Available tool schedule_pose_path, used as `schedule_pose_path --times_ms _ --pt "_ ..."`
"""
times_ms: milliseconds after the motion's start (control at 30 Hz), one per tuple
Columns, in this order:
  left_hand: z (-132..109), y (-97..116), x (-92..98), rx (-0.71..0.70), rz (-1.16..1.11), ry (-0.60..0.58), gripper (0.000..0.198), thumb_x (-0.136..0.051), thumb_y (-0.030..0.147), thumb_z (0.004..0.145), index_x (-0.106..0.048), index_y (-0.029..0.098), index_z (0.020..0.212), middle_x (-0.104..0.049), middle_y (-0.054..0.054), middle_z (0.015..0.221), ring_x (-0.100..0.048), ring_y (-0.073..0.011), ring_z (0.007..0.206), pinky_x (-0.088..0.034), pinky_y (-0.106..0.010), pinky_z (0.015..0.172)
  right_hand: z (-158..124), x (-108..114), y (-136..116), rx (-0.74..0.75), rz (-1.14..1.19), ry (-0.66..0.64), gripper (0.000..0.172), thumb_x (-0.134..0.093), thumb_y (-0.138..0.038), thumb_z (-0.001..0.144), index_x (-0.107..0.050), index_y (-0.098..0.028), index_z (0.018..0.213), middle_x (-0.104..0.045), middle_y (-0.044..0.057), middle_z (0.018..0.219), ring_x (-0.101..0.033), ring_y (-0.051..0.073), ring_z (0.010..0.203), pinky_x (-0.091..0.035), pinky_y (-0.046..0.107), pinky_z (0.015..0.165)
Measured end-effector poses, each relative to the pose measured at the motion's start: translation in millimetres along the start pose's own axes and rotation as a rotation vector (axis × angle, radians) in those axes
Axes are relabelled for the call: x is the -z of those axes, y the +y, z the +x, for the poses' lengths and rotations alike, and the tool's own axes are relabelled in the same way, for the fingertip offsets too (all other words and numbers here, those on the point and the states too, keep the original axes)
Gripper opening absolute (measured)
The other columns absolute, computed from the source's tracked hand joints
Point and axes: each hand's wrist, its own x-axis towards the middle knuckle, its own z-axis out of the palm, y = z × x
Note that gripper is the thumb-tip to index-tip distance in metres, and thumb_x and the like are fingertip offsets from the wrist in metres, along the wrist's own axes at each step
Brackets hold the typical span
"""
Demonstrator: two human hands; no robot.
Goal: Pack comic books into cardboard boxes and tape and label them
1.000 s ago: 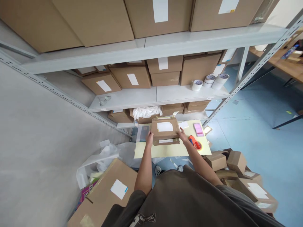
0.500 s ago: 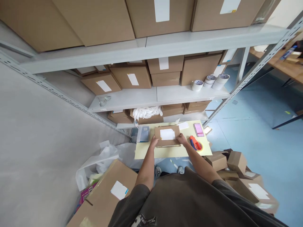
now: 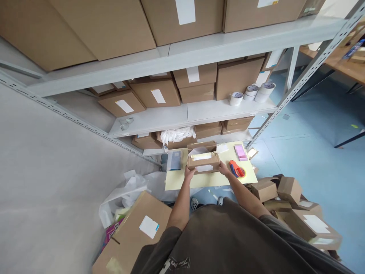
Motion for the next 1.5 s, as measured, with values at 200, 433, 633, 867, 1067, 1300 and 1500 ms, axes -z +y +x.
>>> schedule_pose_path --times_ms 200,433,633,867,1067,1300,1500 --pt "-2.2 13.5 17.7 -0.171 0.166 0.01 0.094 -0.089 0.02 0.076 -0.05 0.023 0.162 -0.056 -0.016 0.164 -0.053 -0.0326 0.153 -0.044 -0.042 0.126 -2.3 2.7 21.7 -0.012 0.312 -0.128 0.069 -0.069 -0.026 0.084 -0.06 -0.02 0.152 -0.064 0.019 0.151 -0.058 0.03 0.135 -0.052 0.045 0.11" --pt "9.6 37.3 28.6 -0.214 0.458 -0.155 0.091 -0.099 0.014 0.058 -0.059 0.024 0.139 -0.04 -0.018 0.173 -0.04 -0.0378 0.16 -0.038 -0.046 0.126 3.3 12.3 33.4 0.177 0.649 -0.051 0.061 -0.071 -0.04 0.084 -0.068 -0.029 0.143 -0.068 0.01 0.149 -0.062 0.03 0.135 -0.051 0.047 0.115" --pt "2.4 48.5 28.4 -0.343 0.556 -0.129 0.061 -0.091 0.008 0.07 -0.06 0.021 0.121 -0.063 -0.013 0.143 -0.061 -0.0305 0.133 -0.047 -0.042 0.113 30.7 36.4 17.0 0.146 0.714 -0.089 0.056 -0.071 -0.067 0.087 -0.08 -0.025 0.124 -0.081 0.009 0.125 -0.068 0.035 0.125 -0.049 0.051 0.116" --pt "-36.6 27.1 36.4 -0.609 0.593 -0.156 0.041 -0.075 0.019 0.092 -0.074 0.025 0.133 -0.053 -0.012 0.164 -0.047 -0.0335 0.154 -0.04 -0.047 0.129 68.9 52.4 3.9 0.227 0.899 -0.197 0.075 -0.042 -0.082 0.1 -0.077 -0.027 0.137 -0.066 0.01 0.157 -0.056 0.034 0.149 -0.045 0.054 0.122" --pt "-53.9 -2.5 39.6 -0.547 0.553 -0.241 0.037 -0.059 0.045 0.106 -0.082 0.024 0.127 -0.045 -0.006 0.175 -0.033 -0.032 0.165 -0.033 -0.048 0.135 116.3 44.3 -19.6 0.351 0.447 -0.161 0.069 -0.067 -0.054 0.097 -0.06 -0.025 0.16 -0.046 0.011 0.174 -0.039 0.033 0.162 -0.028 0.054 0.134" --pt "-19.7 1.4 32.7 -0.368 0.722 -0.23 0.087 -0.089 0.038 0.085 -0.054 0.025 0.163 -0.026 -0.012 0.183 -0.022 -0.0399 0.169 -0.037 -0.053 0.131 145.5 19.0 -33.7 0.322 -0.226 -0.244 0.092 -0.075 -0.032 0.087 -0.039 -0.022 0.172 -0.035 0.016 0.178 -0.025 0.039 0.165 -0.032 0.057 0.129" --pt "-5.6 3.4 12.8 -0.309 0.824 -0.152 0.043 -0.078 0.025 0.092 -0.073 0.022 0.135 -0.026 -0.011 0.183 -0.039 -0.0381 0.161 -0.05 -0.046 0.119 135.7 -4.5 -34.6 0.269 -0.425 -0.206 0.087 -0.073 -0.035 0.091 -0.036 -0.026 0.169 -0.046 0.018 0.163 -0.033 0.038 0.153 -0.031 0.058 0.124"
